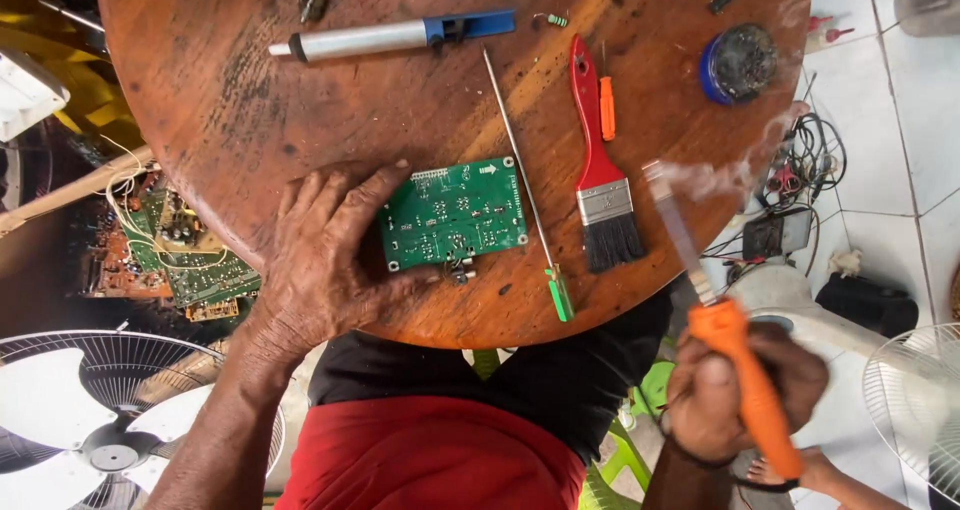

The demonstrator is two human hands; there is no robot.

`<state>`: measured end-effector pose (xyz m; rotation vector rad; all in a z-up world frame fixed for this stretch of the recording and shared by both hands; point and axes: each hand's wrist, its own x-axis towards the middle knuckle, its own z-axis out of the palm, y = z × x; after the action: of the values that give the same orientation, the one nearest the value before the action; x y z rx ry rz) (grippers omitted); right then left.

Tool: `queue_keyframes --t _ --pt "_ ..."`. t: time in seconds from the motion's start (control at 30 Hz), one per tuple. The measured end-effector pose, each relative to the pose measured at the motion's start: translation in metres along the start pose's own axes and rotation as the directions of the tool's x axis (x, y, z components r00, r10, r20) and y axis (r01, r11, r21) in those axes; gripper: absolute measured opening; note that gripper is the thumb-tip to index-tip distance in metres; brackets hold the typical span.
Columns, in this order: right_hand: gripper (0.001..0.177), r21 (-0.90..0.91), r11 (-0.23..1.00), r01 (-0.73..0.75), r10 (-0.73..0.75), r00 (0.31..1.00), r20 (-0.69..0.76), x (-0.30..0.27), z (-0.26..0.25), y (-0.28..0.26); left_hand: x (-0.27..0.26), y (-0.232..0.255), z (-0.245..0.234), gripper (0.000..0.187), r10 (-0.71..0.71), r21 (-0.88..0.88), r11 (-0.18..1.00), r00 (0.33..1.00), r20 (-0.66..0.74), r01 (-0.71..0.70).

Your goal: The person uses pliers to hold a component on a green circuit board while applying heat with a soldering iron. They then use a soldering pen to apply solder to the connection points on the board.

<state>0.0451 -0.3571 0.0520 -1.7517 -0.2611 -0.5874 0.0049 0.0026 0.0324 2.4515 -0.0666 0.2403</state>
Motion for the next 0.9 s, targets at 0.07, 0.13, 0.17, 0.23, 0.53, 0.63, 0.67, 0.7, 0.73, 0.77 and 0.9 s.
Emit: queue_keyframes --t 0.07,0.13,0.17,0.23,0.53,0.63,0.67,0.7,0.73,0.77,0.9 --pt "0.044 -0.009 1.0 -0.005 0.006 0.998 0.062 -0.017 -0.005 -0.006 0.0 0.001 -0.001 0.092 0.011 -0.008 1.0 1.0 -0.01 -0.011" --pt "0.037 -0.127 0.982 0.143 -0.092 0.935 0.342 -0.027 -0.009 -0.013 -0.001 0.002 -0.002 0.092 0.002 -0.03 1.0 1.0 -0.022 -0.003" --pt "0.037 -0.131 0.981 0.144 -0.091 0.935 0.344 -0.03 -0.005 -0.018 -0.002 0.002 -0.002 0.092 0.002 -0.034 0.999 1.0 -0.022 -0.003" --pt "0.027 -0.073 0.987 0.146 -0.103 0.903 0.417 -0.037 0.004 -0.027 -0.001 0.002 -0.003 0.094 -0.001 -0.035 0.999 1.0 -0.011 0.001" --pt "0.031 -0.031 0.993 0.112 -0.096 0.942 0.322 -0.043 0.015 -0.013 0.002 0.007 -0.016 0.092 -0.013 -0.036 0.999 0.999 0.045 0.015" --pt "0.028 -0.022 0.995 0.093 -0.079 0.928 0.365 -0.039 0.017 -0.015 0.002 0.0 -0.013 0.087 0.055 -0.07 0.996 0.998 -0.029 -0.057" --pt "0.028 -0.018 0.996 0.092 -0.079 0.927 0.366 -0.04 0.02 -0.014 0.0 -0.002 -0.012 0.087 0.052 -0.066 0.996 0.998 -0.029 -0.054" --pt "0.028 -0.009 0.998 0.066 -0.059 0.932 0.357 -0.04 0.022 -0.013 -0.001 -0.003 -0.011 0.086 0.062 -0.06 0.996 0.998 -0.033 -0.064" --pt "0.028 -0.001 0.999 0.041 -0.038 0.937 0.347 -0.041 0.025 -0.013 -0.003 -0.005 -0.01 0.086 0.073 -0.054 0.996 0.997 -0.036 -0.075" --pt "0.028 0.003 0.999 0.04 -0.039 0.937 0.347 -0.042 0.026 -0.011 -0.004 -0.007 -0.008 0.086 0.071 -0.051 0.996 0.997 -0.037 -0.073" --pt "0.03 0.002 0.999 0.033 -0.033 0.963 0.268 -0.041 0.044 0.0 -0.009 -0.01 -0.004 0.089 0.016 -0.096 0.995 0.999 -0.04 -0.02"
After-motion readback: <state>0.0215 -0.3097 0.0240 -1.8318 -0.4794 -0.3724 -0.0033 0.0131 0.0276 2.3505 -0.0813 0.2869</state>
